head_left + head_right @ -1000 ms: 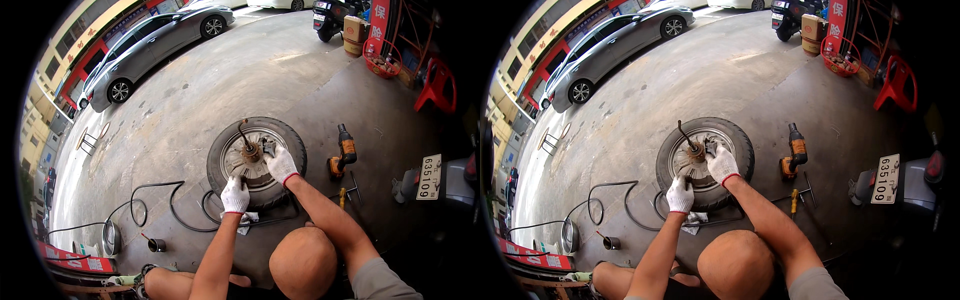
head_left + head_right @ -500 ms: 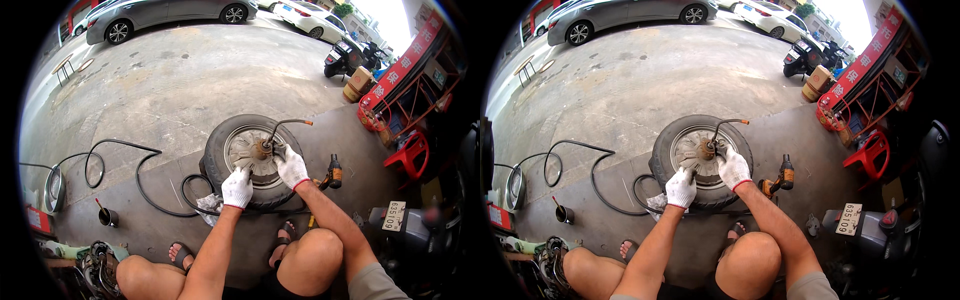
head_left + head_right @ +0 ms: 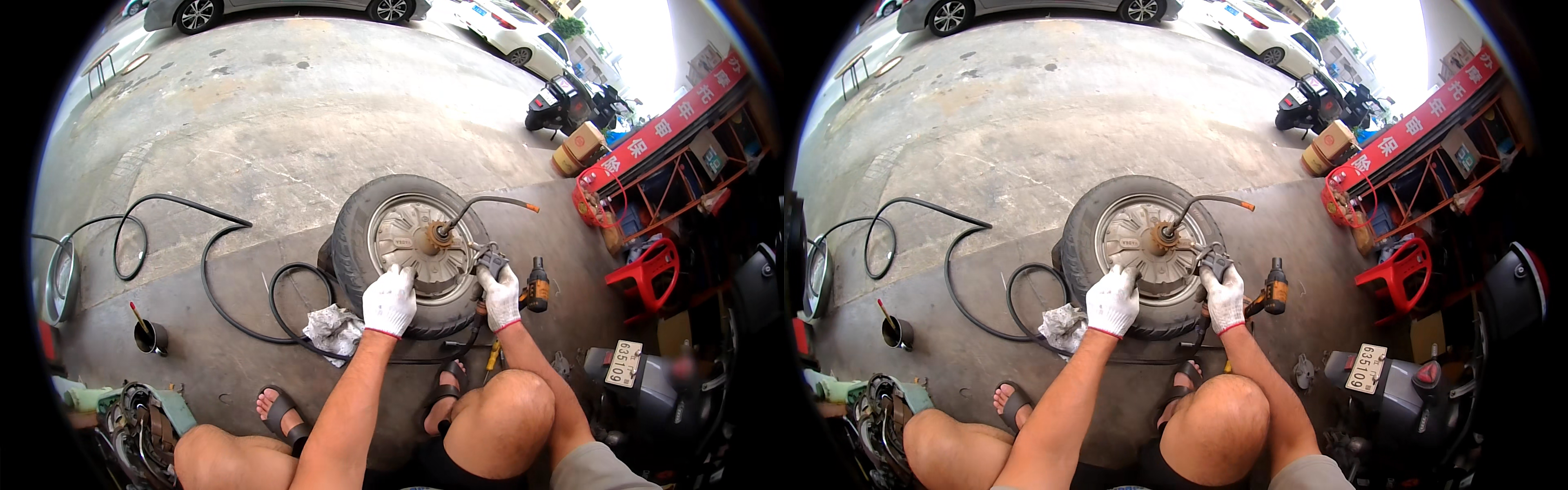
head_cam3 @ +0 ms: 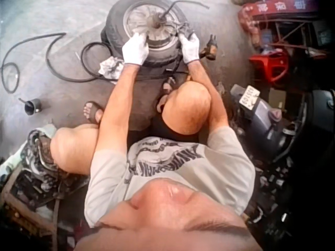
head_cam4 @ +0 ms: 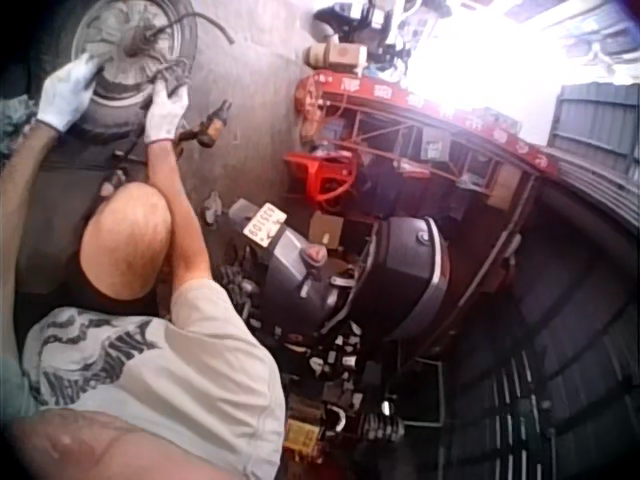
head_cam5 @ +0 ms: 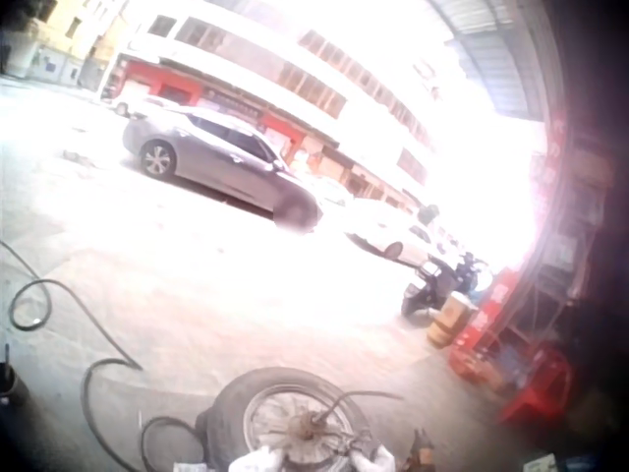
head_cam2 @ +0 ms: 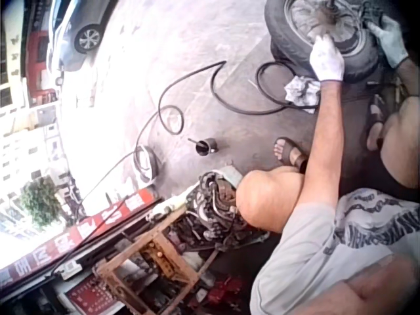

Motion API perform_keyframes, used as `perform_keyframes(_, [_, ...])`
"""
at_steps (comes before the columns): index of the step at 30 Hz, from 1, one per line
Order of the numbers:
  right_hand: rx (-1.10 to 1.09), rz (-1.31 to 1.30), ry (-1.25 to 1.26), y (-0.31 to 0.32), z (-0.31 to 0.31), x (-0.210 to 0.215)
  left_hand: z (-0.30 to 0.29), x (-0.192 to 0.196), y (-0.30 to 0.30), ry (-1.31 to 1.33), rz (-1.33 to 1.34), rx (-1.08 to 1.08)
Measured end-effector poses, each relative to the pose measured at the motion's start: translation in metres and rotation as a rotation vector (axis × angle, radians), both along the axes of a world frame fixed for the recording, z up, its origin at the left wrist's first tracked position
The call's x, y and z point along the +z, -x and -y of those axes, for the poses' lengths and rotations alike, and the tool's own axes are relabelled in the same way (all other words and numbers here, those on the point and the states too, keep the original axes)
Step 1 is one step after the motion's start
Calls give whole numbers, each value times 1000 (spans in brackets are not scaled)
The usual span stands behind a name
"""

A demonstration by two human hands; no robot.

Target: The person sits on the ground and works on a motorcycle tire, using a screwdriver to adjust the hub, applying lubricant with a brush, and using a power drill to tighten bolts on the wheel.

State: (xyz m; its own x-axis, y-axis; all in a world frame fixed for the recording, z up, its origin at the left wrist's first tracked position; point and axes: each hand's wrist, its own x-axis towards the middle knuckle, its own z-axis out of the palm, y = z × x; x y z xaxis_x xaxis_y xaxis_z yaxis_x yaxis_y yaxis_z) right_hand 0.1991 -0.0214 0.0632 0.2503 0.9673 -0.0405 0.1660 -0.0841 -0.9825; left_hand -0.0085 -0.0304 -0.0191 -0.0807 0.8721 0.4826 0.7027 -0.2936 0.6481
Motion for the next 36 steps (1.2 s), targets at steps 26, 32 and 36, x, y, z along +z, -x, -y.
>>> perform_keyframes(26, [-74,232,539,-192,169,-217,-5,7,-23,-79,24,-57])
perform_keyframes(32, [-561,254,568,-259,218,-208,-2,7,-10,-41,-11,-12])
perform_keyframes(36, [-628,534,526,-308,253,-235,-1,8,-25,24,-32,-23])
